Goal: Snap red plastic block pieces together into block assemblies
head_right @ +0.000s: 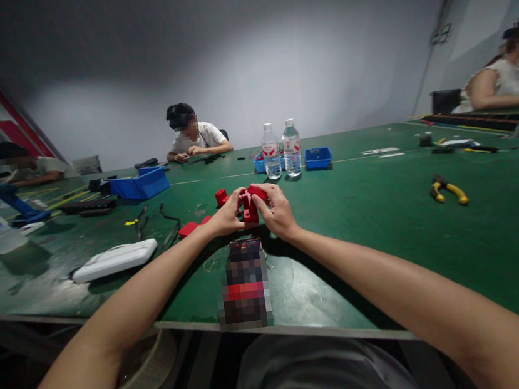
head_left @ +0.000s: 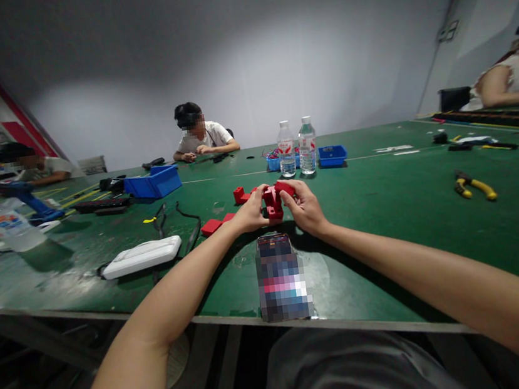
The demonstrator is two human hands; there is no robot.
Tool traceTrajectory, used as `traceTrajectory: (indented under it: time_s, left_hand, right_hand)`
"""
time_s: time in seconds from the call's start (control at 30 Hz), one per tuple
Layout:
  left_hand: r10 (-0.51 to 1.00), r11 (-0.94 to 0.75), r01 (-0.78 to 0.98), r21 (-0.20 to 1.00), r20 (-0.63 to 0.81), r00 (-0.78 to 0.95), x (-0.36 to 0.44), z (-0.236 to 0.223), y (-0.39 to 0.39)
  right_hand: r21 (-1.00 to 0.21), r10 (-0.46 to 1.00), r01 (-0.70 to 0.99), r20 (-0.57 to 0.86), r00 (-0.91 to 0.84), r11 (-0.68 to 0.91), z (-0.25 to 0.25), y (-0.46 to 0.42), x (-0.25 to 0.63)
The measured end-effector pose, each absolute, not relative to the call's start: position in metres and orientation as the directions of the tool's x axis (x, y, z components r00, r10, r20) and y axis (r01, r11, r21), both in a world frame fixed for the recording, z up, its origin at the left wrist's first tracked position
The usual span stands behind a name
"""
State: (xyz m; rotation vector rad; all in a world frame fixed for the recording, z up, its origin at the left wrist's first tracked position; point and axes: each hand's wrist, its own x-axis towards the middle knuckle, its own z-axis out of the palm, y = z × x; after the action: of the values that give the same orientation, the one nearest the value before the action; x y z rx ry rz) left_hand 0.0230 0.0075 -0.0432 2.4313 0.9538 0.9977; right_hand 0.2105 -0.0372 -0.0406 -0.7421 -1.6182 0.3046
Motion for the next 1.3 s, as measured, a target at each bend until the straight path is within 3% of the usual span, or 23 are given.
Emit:
traceTrajectory:
  time_s: [0.27, 0.63, 0.97, 1.3]
  left_hand:
    - [0.687, -0.725, 0.549, 0.416, 0.49, 0.536, 0.0237, -0.0401, 0.0056]
    - [0.675, -0.738, 0.512, 0.439, 0.494, 0.549, 0.023, -0.0429, 0.0096]
    - [0.702, -0.712, 0.541, 0.448, 0.467, 0.538, 0.0225, -0.043, 0.0087]
    - [0.688, -0.725, 0.536, 0.433, 0.491, 0.534, 0.023, -0.0439, 0.0108]
  right_hand:
    - [-0.504, 0.561, 0.331, 0.822, -0.101, 0.798, -0.0436, -0.037, 0.2113]
    - [-0.408, 0.502, 0.351, 0.831, -0.24, 0.843, -0.0488, -0.034, 0.2098]
    - [-0.453, 0.536, 0.349, 0.821, -0.195, 0.82, -0.0472, -0.0374, 0.2077]
    - [-0.336, 0.451, 0.393, 0.857, -0.249, 0.856, -0.0446, -0.0401, 0.2076]
